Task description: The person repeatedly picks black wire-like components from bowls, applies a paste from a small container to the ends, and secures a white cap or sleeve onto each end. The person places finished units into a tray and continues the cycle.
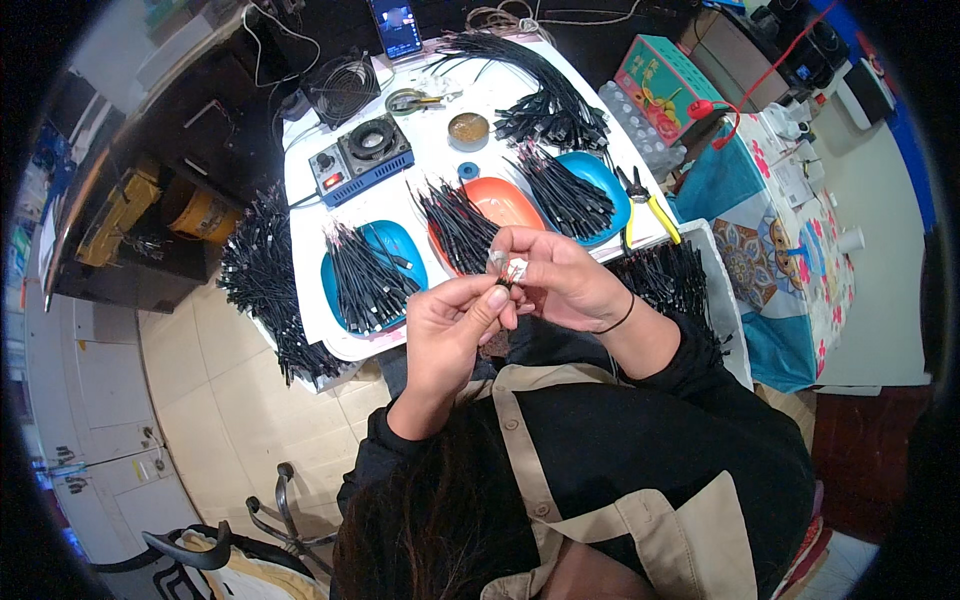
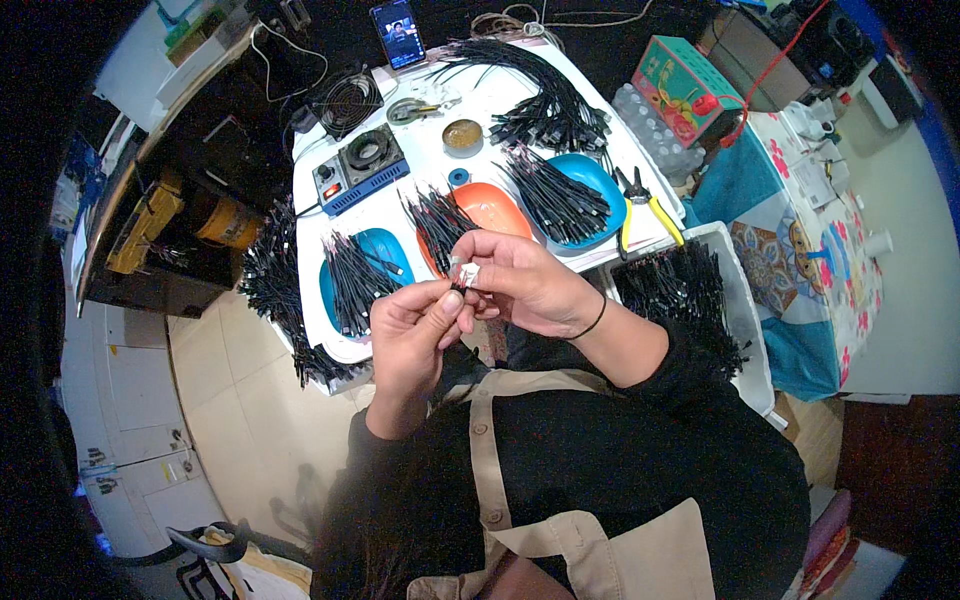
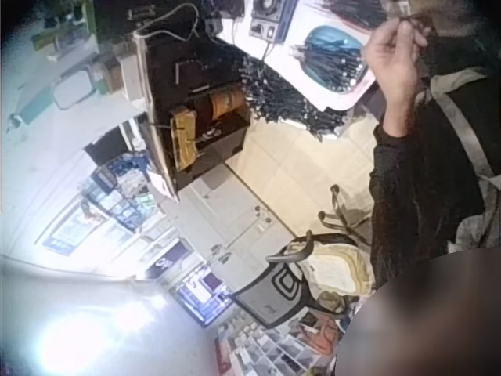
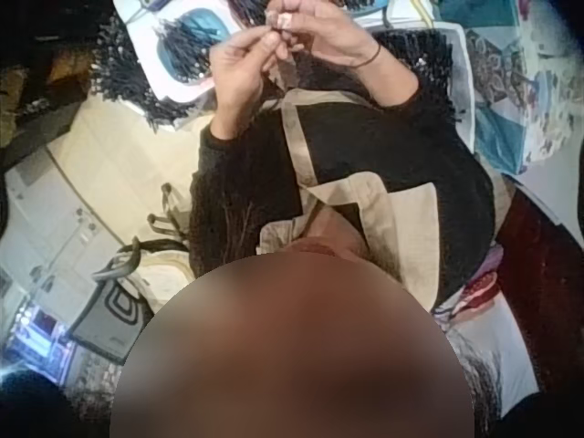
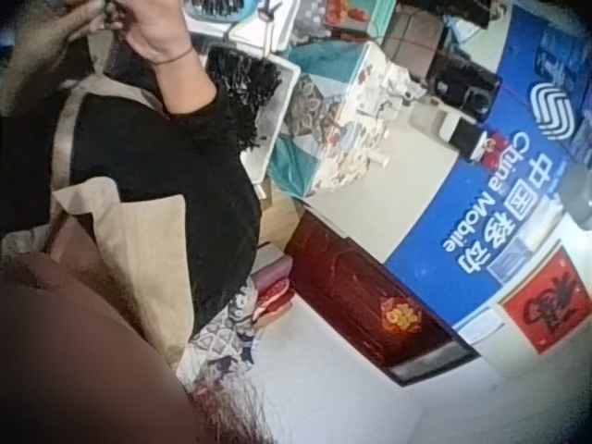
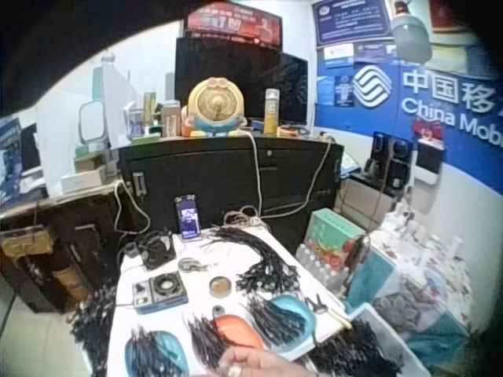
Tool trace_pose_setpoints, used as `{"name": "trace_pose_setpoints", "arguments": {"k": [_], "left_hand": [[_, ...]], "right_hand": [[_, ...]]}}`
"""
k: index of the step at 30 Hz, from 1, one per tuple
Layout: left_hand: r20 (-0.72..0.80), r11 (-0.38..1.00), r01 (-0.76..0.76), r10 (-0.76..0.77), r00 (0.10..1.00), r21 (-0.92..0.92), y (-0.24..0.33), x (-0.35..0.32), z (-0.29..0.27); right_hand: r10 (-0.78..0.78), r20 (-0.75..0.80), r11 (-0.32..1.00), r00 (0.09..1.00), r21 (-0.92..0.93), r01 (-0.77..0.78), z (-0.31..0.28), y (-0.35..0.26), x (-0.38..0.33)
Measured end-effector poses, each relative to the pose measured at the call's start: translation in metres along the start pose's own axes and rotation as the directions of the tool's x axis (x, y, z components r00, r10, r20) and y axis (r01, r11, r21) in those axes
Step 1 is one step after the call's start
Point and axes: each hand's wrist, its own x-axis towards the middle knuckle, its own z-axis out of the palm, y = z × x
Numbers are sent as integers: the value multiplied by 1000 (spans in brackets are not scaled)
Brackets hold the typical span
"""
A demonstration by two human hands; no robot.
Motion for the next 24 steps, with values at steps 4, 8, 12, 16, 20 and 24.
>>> {"name": "trace_pose_setpoints", "arguments": {"k": [4,8,12,16,20,24], "left_hand": [[-9,998,40,-41,999,-54,-4,4,-2],[5,995,66,-66,998,-72,-4,6,-5],[9,993,84,-84,996,-82,-7,1,-6],[-46,997,54,-57,997,-52,-11,-4,-2],[-37,998,33,-36,999,-57,-9,-9,-3],[-54,1000,27,-27,998,-8,-4,-13,-7]], "right_hand": [[-40,-58,999,998,19,41,-4,7,4],[14,-56,1000,998,-3,-14,-10,9,7],[-1,-41,999,999,47,3,-10,18,5],[63,120,941,991,325,-99,-5,32,3],[-49,-32,998,998,26,50,-11,26,3],[-247,-114,897,962,-403,182,-18,8,-5]]}}
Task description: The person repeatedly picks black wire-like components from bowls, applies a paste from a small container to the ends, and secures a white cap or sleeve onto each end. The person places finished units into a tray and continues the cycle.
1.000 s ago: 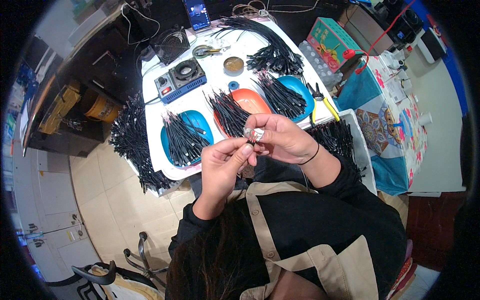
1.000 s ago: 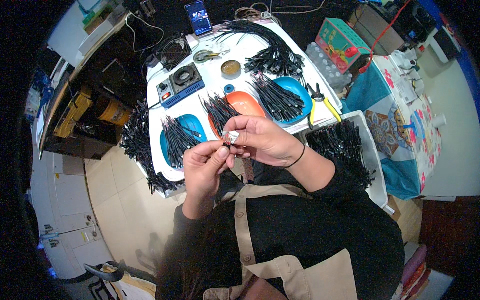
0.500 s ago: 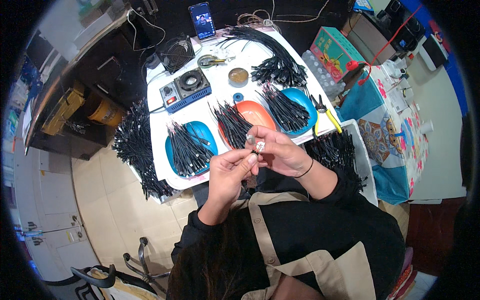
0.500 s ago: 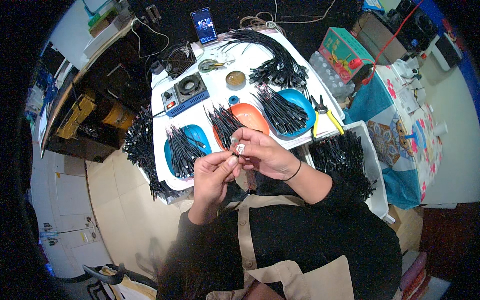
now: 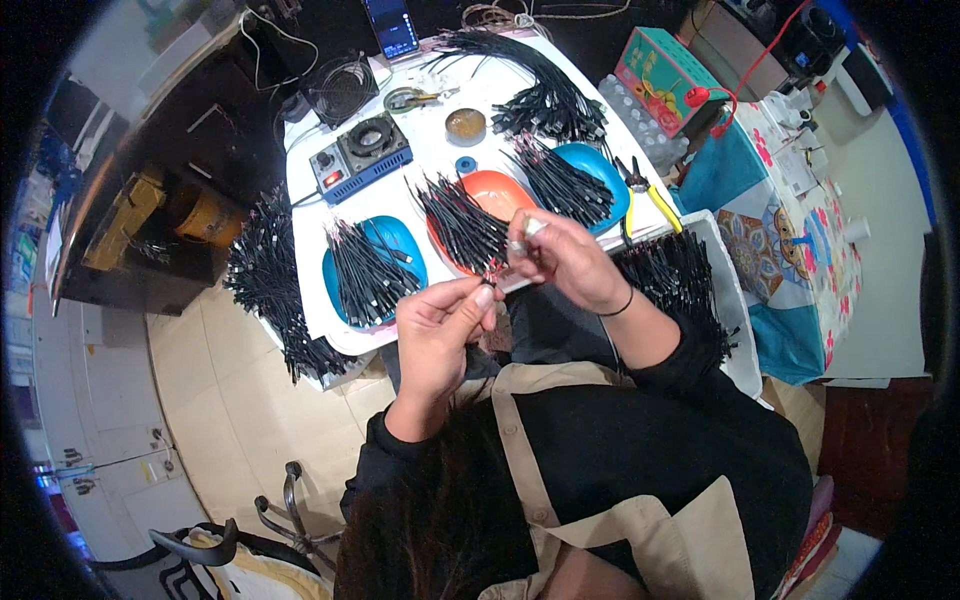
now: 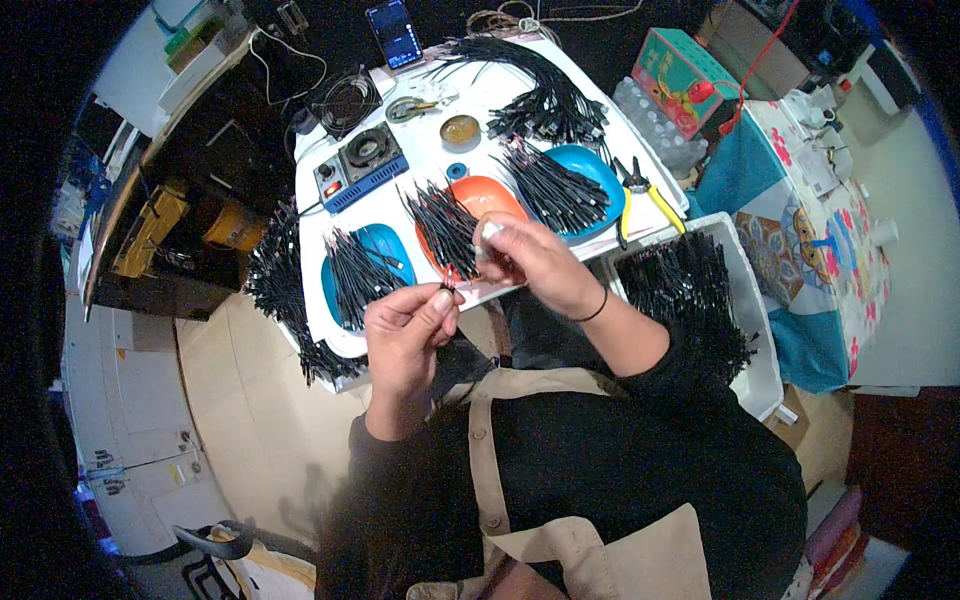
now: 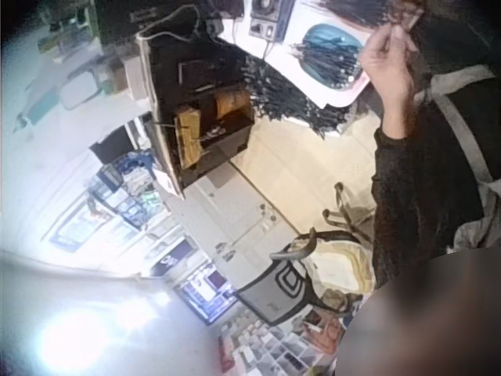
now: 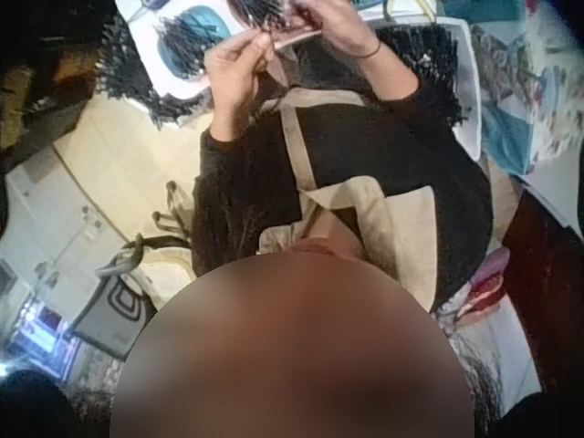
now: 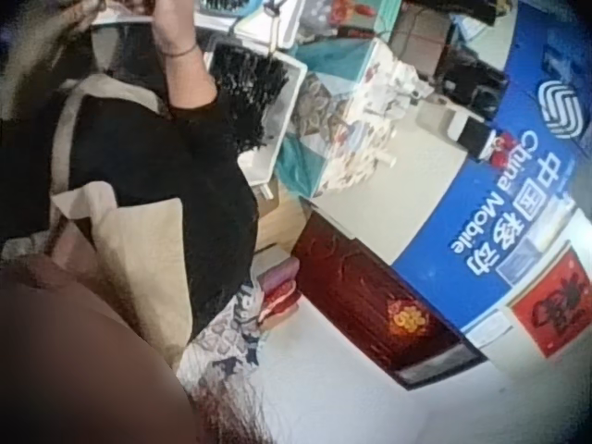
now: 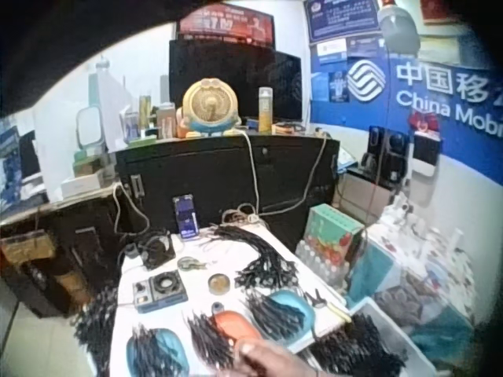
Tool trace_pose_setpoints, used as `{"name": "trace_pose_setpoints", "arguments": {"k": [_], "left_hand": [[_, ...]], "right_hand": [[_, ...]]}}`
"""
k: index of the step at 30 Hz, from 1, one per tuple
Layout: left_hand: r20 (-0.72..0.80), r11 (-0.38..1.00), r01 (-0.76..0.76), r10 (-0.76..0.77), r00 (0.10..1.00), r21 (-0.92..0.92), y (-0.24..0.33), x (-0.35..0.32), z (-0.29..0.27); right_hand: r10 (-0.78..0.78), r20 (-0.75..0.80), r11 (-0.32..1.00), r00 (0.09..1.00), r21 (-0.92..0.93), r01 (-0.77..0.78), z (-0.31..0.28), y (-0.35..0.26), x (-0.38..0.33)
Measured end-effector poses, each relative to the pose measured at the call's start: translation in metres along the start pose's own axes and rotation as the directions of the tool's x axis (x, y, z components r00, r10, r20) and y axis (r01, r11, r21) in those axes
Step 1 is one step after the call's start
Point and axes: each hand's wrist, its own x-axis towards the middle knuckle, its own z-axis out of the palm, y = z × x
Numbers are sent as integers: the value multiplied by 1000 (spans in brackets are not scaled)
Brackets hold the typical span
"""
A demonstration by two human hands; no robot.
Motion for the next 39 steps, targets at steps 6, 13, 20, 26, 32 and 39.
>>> {"name": "trace_pose_setpoints", "arguments": {"k": [6,13,20,26,32,39], "left_hand": [[4,999,-1,1,1000,54,1,0,3],[10,998,35,-35,999,45,1,5,3],[88,988,148,-145,986,-37,9,6,-5],[164,968,249,-241,956,-29,13,2,-7],[187,958,286,-281,941,-1,17,-8,0],[154,982,150,-166,974,111,10,-27,15]], "right_hand": [[-162,92,798,983,-573,185,7,-21,-6],[-335,215,452,917,-817,357,20,-19,-3],[-213,-160,868,964,-484,112,-5,-25,-2],[-310,345,441,886,-774,455,-7,-44,-19],[-451,497,232,742,-737,635,9,-48,-26],[-432,538,215,724,-719,661,12,-46,-44]]}}
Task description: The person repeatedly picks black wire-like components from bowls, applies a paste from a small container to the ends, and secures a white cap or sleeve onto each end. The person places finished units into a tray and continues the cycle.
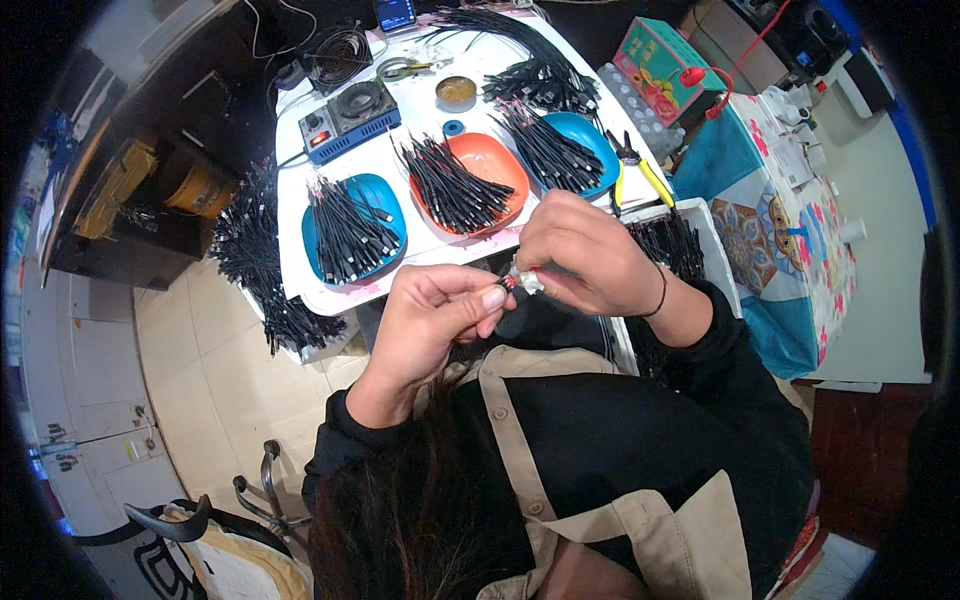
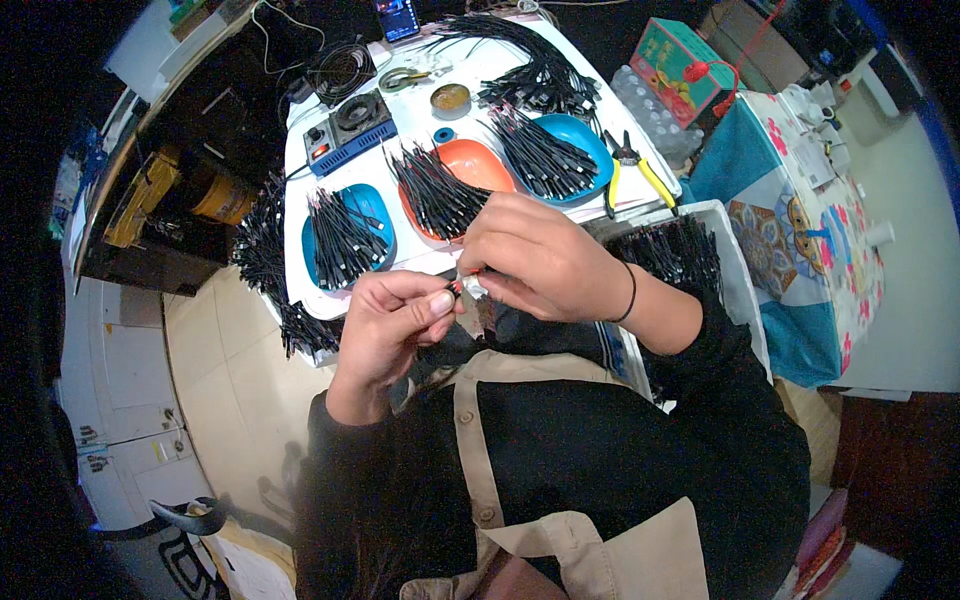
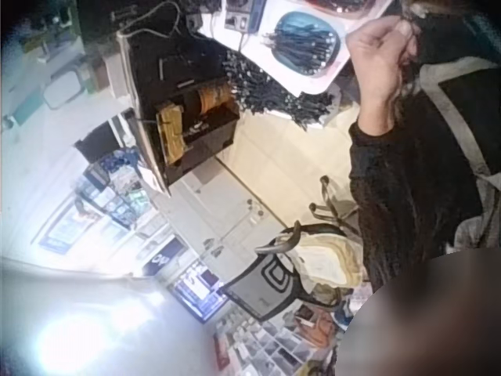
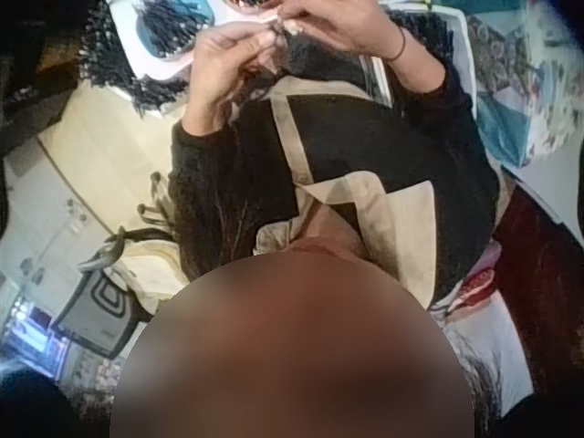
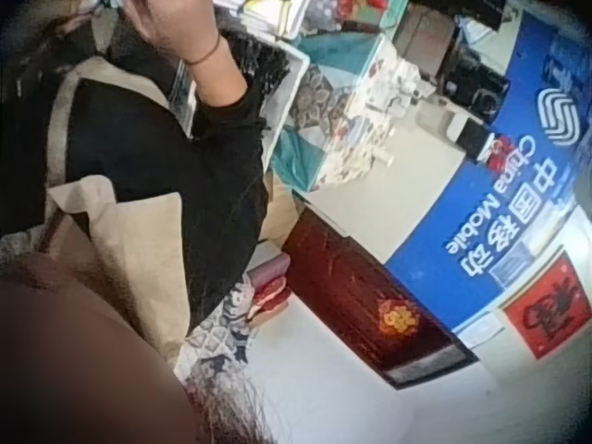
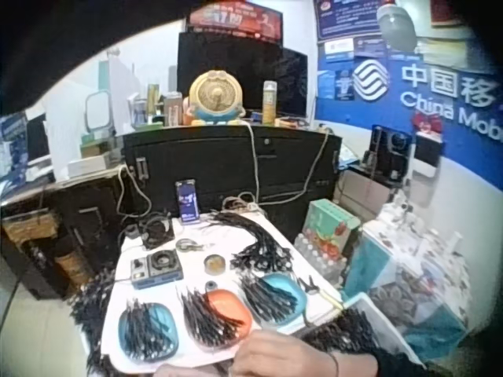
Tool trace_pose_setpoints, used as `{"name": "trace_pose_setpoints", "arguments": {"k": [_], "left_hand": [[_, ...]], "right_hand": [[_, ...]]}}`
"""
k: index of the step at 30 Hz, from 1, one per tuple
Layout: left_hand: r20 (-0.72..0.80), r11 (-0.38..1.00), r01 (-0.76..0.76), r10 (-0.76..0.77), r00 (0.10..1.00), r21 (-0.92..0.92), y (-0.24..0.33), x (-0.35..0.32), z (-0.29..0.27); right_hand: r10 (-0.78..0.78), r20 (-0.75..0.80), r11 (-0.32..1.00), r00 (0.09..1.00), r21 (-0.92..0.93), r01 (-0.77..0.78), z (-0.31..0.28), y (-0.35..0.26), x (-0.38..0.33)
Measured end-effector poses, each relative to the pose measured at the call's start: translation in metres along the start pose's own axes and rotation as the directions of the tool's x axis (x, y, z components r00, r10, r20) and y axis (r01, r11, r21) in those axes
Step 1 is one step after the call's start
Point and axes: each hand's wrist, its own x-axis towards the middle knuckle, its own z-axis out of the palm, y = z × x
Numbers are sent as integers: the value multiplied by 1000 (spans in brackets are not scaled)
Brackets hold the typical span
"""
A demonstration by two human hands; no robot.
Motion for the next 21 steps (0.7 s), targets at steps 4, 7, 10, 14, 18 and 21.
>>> {"name": "trace_pose_setpoints", "arguments": {"k": [4,7,10,14,18,21], "left_hand": [[101,590,-414,489,867,693,-8,-9,10],[499,-191,-512,651,572,837,-14,-10,12],[474,-123,-533,649,595,837,-17,-10,12],[166,401,-484,612,774,778,-19,-13,10],[-29,752,-350,439,898,558,-24,-12,10],[-58,837,-311,375,925,451,-28,-10,10]], "right_hand": [[306,134,835,942,437,-334,6,-4,-16],[507,494,-1,706,820,-573,12,-9,-26],[535,494,177,686,728,-662,11,-12,-31],[222,-36,975,974,-4,-223,7,-16,-31],[-84,-72,946,994,-319,57,10,-17,-27],[-112,-62,933,992,-349,83,12,-16,-22]]}}
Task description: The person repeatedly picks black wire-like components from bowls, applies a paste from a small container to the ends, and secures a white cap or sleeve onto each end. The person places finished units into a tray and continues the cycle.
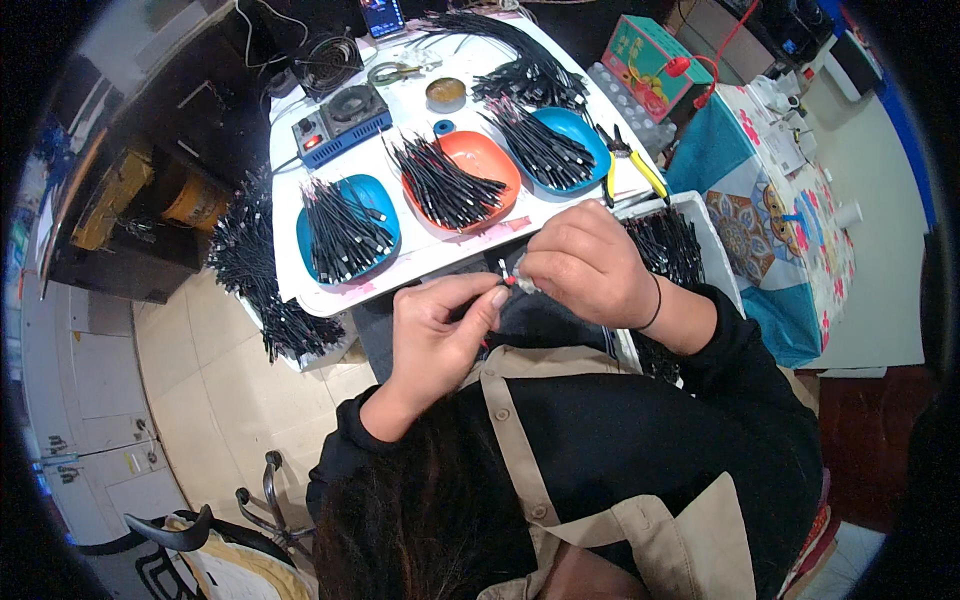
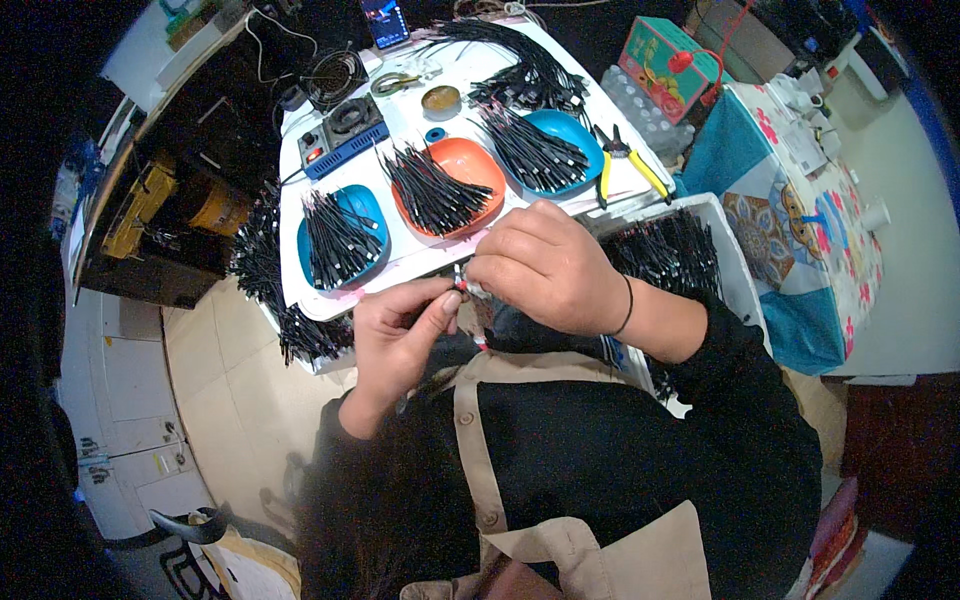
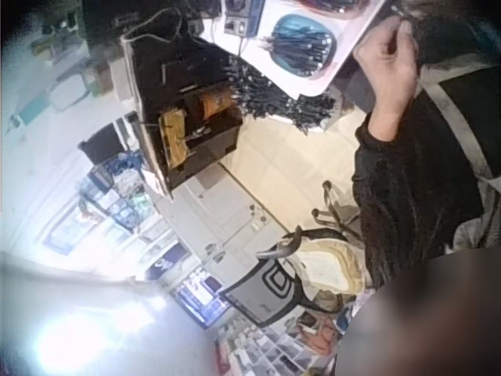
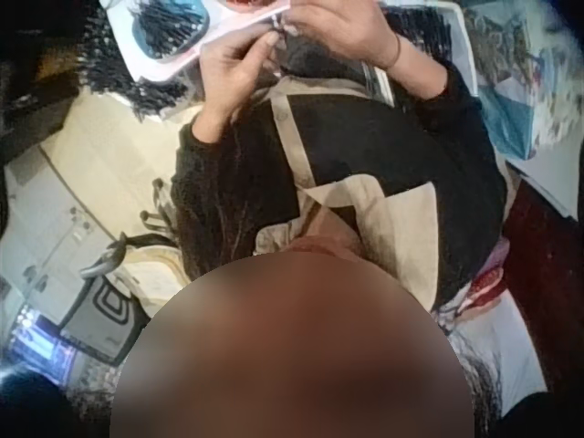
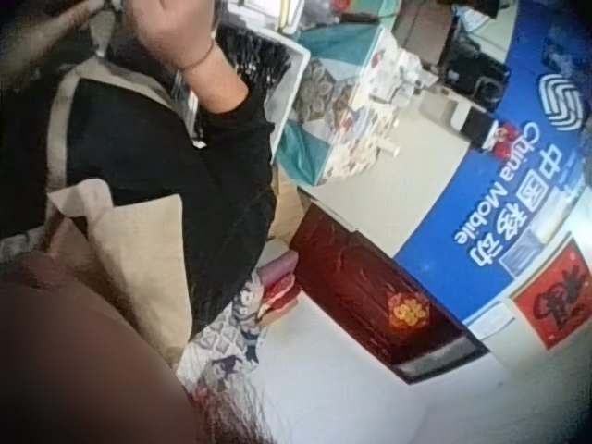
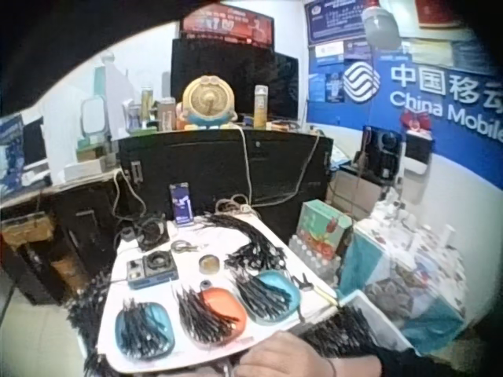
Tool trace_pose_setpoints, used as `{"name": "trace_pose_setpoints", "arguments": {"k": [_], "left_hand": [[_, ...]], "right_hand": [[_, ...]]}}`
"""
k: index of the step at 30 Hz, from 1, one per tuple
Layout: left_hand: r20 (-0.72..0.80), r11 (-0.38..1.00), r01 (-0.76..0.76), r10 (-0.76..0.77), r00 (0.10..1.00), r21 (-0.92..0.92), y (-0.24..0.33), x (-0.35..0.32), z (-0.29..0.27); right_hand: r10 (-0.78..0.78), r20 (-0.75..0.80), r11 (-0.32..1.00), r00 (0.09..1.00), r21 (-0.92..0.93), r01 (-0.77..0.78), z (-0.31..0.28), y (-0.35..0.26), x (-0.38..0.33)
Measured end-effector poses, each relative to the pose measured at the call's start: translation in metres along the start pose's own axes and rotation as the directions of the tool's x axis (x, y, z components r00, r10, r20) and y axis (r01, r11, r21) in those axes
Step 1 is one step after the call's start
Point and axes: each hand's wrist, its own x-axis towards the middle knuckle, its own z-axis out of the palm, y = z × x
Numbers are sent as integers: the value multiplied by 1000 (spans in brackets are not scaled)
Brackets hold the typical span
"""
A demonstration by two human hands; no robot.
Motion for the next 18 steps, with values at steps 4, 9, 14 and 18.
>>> {"name": "trace_pose_setpoints", "arguments": {"k": [4,9,14,18], "left_hand": [[97,853,-336,325,941,399,-3,0,-2],[591,206,-742,486,643,638,-11,-8,-2],[668,85,-779,463,582,621,-22,-14,-2],[334,617,-595,495,802,515,-19,-16,-10]], "right_hand": [[142,263,941,954,265,-213,-4,9,-5],[321,716,64,620,636,-769,14,9,-39],[97,905,-921,415,240,-306,32,-15,-67],[336,786,-485,519,617,-620,20,-24,-57]]}}
